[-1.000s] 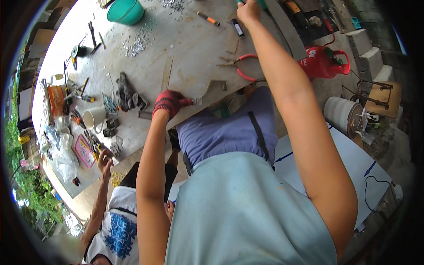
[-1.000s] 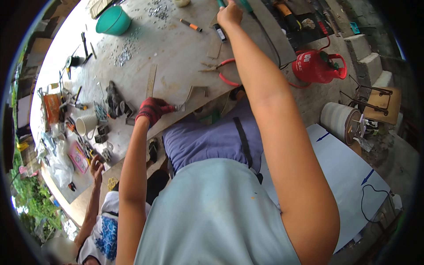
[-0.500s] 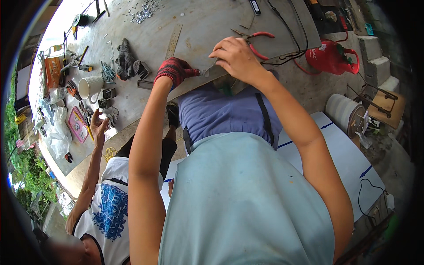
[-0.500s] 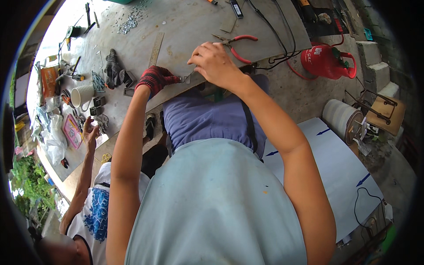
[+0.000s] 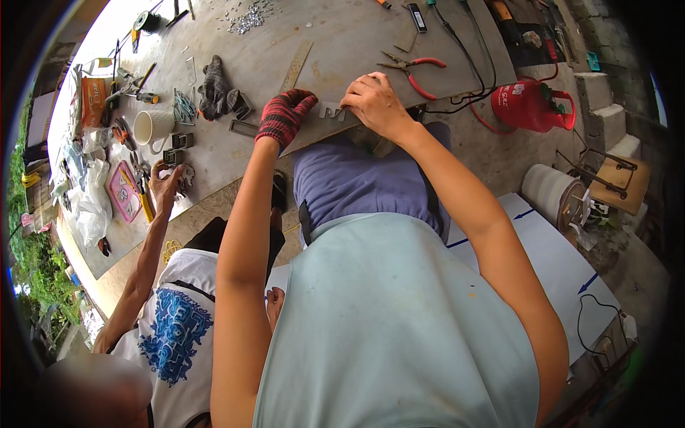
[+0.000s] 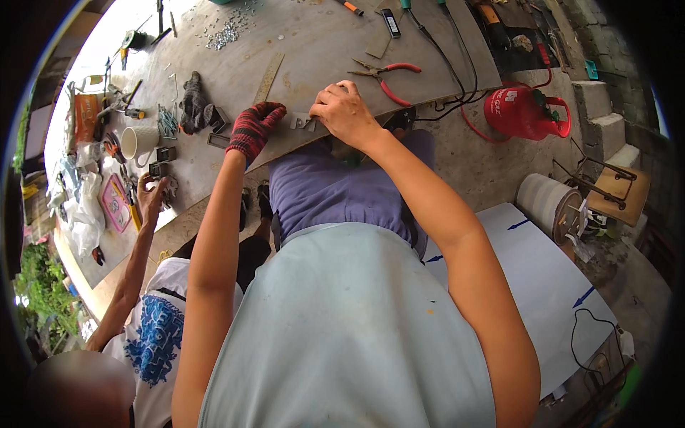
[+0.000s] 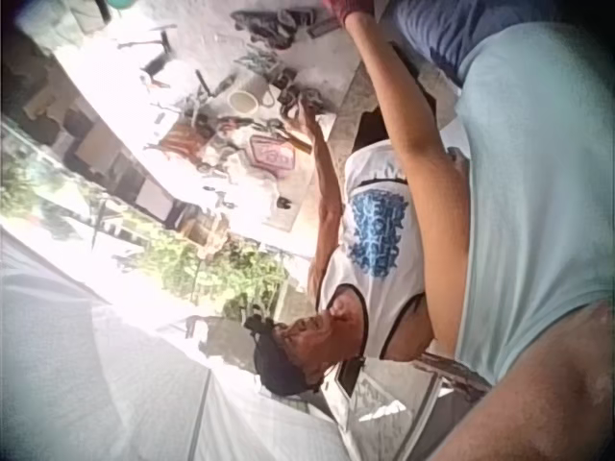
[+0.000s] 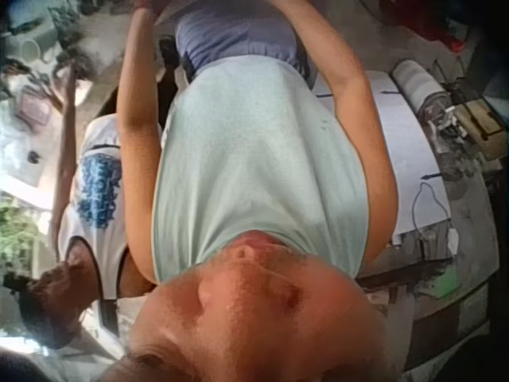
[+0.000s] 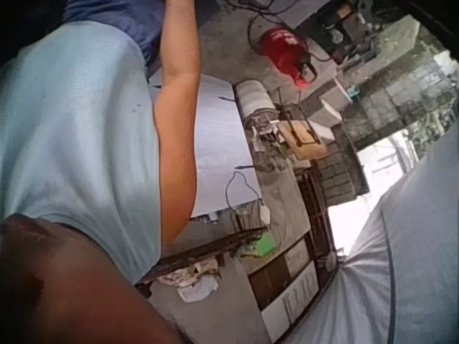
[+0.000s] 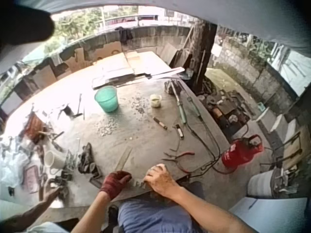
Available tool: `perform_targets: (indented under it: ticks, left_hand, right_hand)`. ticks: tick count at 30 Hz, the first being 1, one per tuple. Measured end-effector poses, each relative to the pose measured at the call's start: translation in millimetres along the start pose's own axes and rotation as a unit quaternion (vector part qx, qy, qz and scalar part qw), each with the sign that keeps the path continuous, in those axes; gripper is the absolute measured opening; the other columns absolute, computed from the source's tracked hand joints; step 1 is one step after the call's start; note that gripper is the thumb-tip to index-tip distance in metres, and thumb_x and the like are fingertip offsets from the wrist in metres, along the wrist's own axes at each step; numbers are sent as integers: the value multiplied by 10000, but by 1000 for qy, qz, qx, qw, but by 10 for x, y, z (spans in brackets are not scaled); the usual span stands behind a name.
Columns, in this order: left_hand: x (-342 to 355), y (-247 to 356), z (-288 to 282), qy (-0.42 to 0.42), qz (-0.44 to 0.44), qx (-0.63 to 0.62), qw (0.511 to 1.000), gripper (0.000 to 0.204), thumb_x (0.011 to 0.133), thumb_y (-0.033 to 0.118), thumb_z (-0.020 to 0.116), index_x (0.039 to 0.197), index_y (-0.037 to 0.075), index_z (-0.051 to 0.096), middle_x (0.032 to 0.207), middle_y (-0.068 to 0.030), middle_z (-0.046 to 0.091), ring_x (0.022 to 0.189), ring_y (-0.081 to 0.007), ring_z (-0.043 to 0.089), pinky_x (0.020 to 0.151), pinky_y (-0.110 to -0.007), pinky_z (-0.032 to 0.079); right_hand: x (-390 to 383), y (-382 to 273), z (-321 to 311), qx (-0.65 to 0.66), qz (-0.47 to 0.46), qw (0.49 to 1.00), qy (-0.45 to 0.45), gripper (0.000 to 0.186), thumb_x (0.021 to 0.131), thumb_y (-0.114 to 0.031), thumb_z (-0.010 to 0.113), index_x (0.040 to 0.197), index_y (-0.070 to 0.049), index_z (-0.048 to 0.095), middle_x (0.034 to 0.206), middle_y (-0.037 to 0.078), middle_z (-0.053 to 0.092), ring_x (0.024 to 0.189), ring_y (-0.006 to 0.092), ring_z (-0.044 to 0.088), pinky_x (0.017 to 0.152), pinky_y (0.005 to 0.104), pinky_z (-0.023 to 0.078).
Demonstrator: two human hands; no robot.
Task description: Soldering small metal components and using pliers to adjust them on a work table.
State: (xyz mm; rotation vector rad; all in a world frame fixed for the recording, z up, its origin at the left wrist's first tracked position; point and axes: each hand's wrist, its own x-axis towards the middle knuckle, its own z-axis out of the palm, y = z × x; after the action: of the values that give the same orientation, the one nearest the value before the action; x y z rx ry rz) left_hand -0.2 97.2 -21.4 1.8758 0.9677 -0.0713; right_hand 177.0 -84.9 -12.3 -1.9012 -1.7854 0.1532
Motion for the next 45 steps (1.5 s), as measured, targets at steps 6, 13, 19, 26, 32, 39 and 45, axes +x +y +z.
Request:
perform_targets:
  ticks: [6, 13, 19, 26, 32, 39, 45]
  left_hand:
    - [-398, 34, 128, 88, 61, -318, 942, 651, 934, 108, 749, 1526, 77, 478, 1355, -131, 659, 1129, -180, 652, 959, -350, 528]
    - [-951, 583, 297, -61, 146, -494, 855, 860, 880, 95, 821, 1604, 90, 358, 1523, -80, 521, 1157, -142, 609, 978, -296, 500]
    - [-1065, 839, 226, -110, 149, -528, 829, 836, 879, 50, 806, 1595, 94, 375, 1505, -80, 550, 1230, -162, 606, 1016, -309, 493]
    - [-1130, 854, 230, -125, 152, -505, 840, 806, 887, 36, 794, 1584, 86, 391, 1486, -74, 561, 1243, -165, 608, 1044, -310, 477]
    - [-1220, 940, 250, -156, 180, -535, 811, 791, 902, -28, 741, 1591, 116, 380, 1406, -49, 580, 1051, -124, 645, 901, -301, 550]
    - [-1367, 1041, 187, -151, 189, -569, 786, 766, 907, 108, 800, 1574, 107, 423, 1395, -26, 595, 920, -62, 575, 823, -245, 509]
    - [-1364, 977, 221, -171, 192, -598, 759, 807, 918, 119, 795, 1598, 113, 359, 1449, -60, 544, 1124, -115, 600, 888, -276, 522]
  right_hand:
    - [21, -190, -385, 101, 52, 993, 43, 97, 863, -120, 761, 949, -163, 765, 983, -21, 706, 1035, 170, 635, 1042, 403, 366]
    - [-17, -628, -954, 150, 56, 981, 106, 191, 833, -16, 778, 987, -129, 758, 976, 0, 717, 963, 194, 655, 988, 371, 405]
    - [-161, -747, -1063, 147, 86, 976, 132, 183, 822, -36, 793, 970, -142, 771, 948, -15, 721, 927, 185, 652, 960, 365, 391]
    - [-259, -905, -1134, 145, 105, 974, 139, 195, 815, 23, 781, 979, -80, 756, 939, 26, 725, 908, 188, 673, 969, 341, 420]
    - [-320, -1029, -1214, 134, 113, 972, 158, 163, 828, -17, 789, 972, -86, 758, 939, 23, 721, 905, 202, 669, 908, 331, 427]
    - [-363, -1145, -1248, 166, 119, 966, 157, 158, 852, -24, 783, 998, -72, 746, 954, 41, 720, 921, 197, 666, 936, 329, 425]
    - [-328, -1229, -1262, 159, 122, 969, 146, 152, 871, -32, 777, 1014, -64, 734, 971, 41, 719, 940, 191, 658, 936, 330, 426]
